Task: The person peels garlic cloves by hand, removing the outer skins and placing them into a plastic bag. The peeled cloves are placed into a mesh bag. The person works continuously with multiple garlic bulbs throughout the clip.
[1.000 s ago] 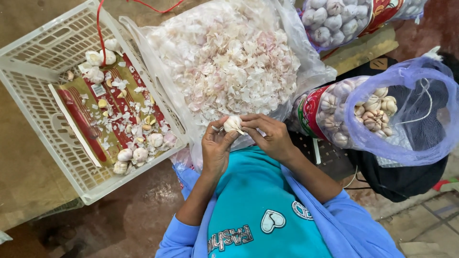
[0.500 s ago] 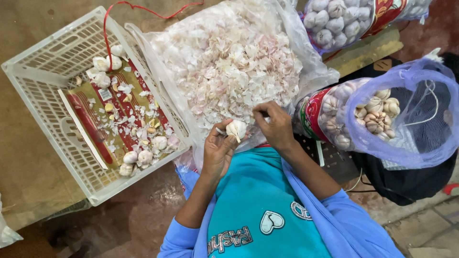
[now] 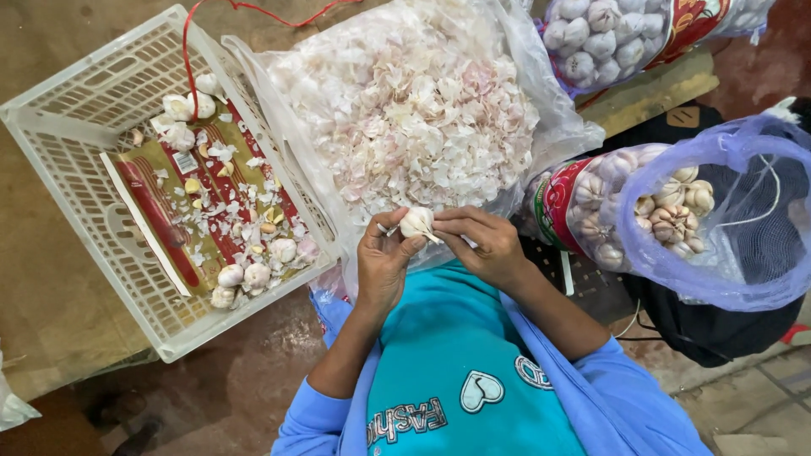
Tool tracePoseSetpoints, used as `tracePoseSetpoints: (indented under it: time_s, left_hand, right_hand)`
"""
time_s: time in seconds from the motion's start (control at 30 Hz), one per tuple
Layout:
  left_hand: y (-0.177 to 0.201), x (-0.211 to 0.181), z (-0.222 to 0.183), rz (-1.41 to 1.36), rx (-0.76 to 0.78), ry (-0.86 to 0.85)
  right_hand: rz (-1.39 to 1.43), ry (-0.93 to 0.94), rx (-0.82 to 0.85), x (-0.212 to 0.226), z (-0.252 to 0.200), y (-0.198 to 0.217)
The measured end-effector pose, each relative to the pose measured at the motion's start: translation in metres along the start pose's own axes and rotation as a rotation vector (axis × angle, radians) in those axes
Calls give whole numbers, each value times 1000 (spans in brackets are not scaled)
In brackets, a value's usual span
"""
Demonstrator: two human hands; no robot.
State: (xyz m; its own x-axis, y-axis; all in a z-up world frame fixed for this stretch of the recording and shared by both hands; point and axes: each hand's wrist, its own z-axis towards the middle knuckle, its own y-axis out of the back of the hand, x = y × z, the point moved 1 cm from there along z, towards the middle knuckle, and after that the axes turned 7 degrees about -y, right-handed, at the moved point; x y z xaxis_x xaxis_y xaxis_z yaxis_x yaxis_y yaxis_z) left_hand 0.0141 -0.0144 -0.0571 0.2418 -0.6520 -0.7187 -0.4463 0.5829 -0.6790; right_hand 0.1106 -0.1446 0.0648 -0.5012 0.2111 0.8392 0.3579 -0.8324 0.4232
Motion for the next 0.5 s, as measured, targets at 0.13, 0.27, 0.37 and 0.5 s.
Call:
tracePoseSetpoints:
  time_s: [0.13,0.27,0.37,0.5]
  left_hand:
    - [-3,-5,0,-1,-7,3]
    - [-6,-11,-5,61,-22,-30]
    - [-5,-11,-3,44,-53,-27]
    - [-11,-19,-5,4,-45,2]
  right_hand:
    - [3,40,21,-1,1,-3]
    - [-58,72,24,-8,-10,-15]
    - [-110,96,-16,-18,-17,-24]
    - [-125,80,-27,-23,-23,-26]
